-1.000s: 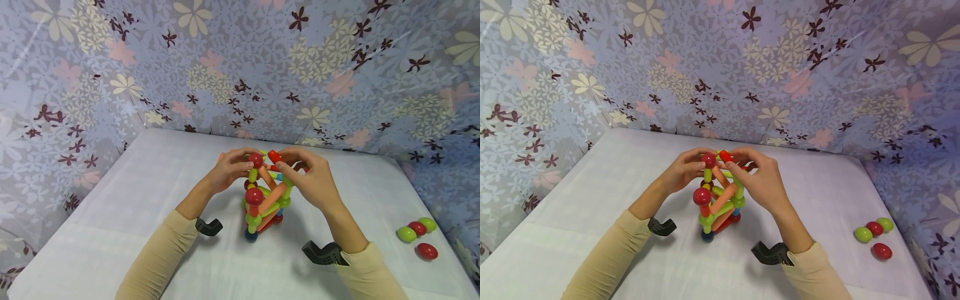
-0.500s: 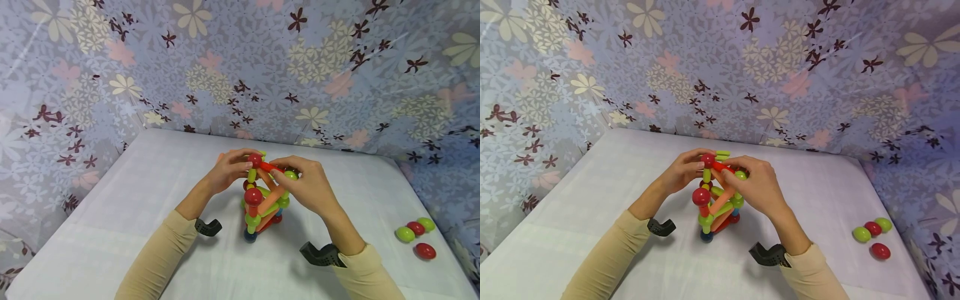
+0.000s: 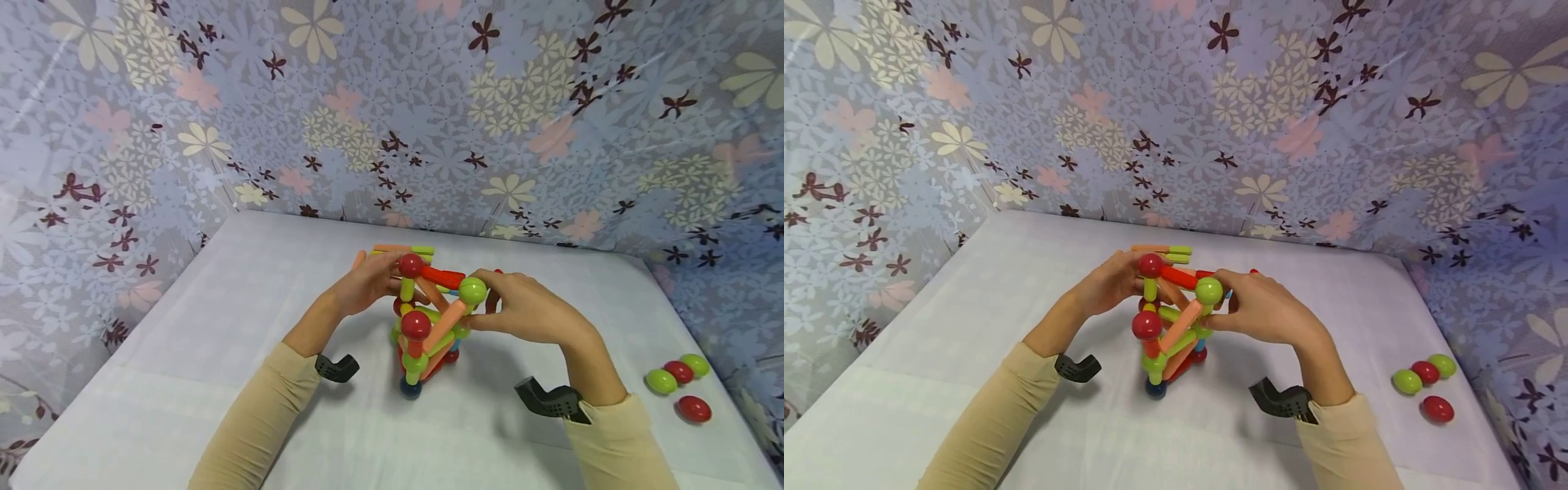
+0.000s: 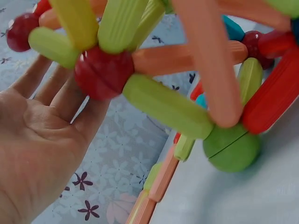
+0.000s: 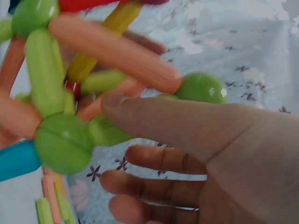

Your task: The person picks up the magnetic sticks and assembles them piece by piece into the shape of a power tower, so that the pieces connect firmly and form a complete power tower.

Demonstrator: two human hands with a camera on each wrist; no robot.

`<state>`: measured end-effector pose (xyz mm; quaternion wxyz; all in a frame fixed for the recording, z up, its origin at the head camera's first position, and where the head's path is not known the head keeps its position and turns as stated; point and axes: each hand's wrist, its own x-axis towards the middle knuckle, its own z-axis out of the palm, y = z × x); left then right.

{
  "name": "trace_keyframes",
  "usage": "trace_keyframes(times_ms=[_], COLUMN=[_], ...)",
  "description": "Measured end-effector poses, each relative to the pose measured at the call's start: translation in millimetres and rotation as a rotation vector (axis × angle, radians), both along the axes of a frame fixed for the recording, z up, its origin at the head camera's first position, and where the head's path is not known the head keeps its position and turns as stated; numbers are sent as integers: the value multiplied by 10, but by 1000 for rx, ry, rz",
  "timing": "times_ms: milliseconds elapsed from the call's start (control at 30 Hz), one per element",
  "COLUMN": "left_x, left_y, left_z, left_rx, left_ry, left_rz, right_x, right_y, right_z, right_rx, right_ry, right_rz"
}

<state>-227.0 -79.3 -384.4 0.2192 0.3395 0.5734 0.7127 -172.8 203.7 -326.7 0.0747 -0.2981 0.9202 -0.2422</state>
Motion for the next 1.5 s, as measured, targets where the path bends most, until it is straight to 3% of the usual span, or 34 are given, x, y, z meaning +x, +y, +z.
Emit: trace_keyframes(times_ms=[133, 267, 333, 467, 533, 600, 700, 800, 900, 1000, 1100, 1200, 1367, 1433, 1500], left_x=[-17, 3, 19, 57, 71, 82, 98, 138, 174, 188, 189, 191, 193, 194, 194], left_y=[-38, -13, 17, 69, 90, 114, 157, 196, 218, 223, 219, 213, 211, 211, 209], left_z=[1, 8, 16, 51, 64, 75, 85, 110, 136, 151, 169, 187, 201, 202, 202], left_rx=[-7, -94, -175, -295, -288, -213, -60, 43, 64, 43, 16, -1, -12, -10, -8], left_ry=[-40, -62, -17, 93, 143, 169, 154, 76, 13, 14, 28, 38, 37, 33, 30], left_rz=[-36, -21, 17, 162, 208, 207, 147, 82, 59, 82, 123, 157, 170, 169, 168], right_x=[-94, -195, -232, -274, -302, -346, -443, -553, -632, -650, -656, -672, -703, -707, -712], right_y=[-55, -146, -185, -251, -255, -227, -161, -106, -78, -82, -98, -108, -43, 14, 72], right_z=[-92, -219, -287, -396, -441, -488, -580, -750, -953, -1077, -1129, -1151, -1132, -1076, -989], right_rx=[14, -81, -149, -281, -316, -324, -270, -143, 21, 141, 193, 219, 237, 206, 114], right_ry=[69, 91, 83, 41, 23, 18, 69, 140, 202, 261, 290, 254, 108, 53, -1], right_rz=[-21, -10, 0, 30, 49, 54, 5, -78, -108, -115, -137, -165, -159, -138, -109])
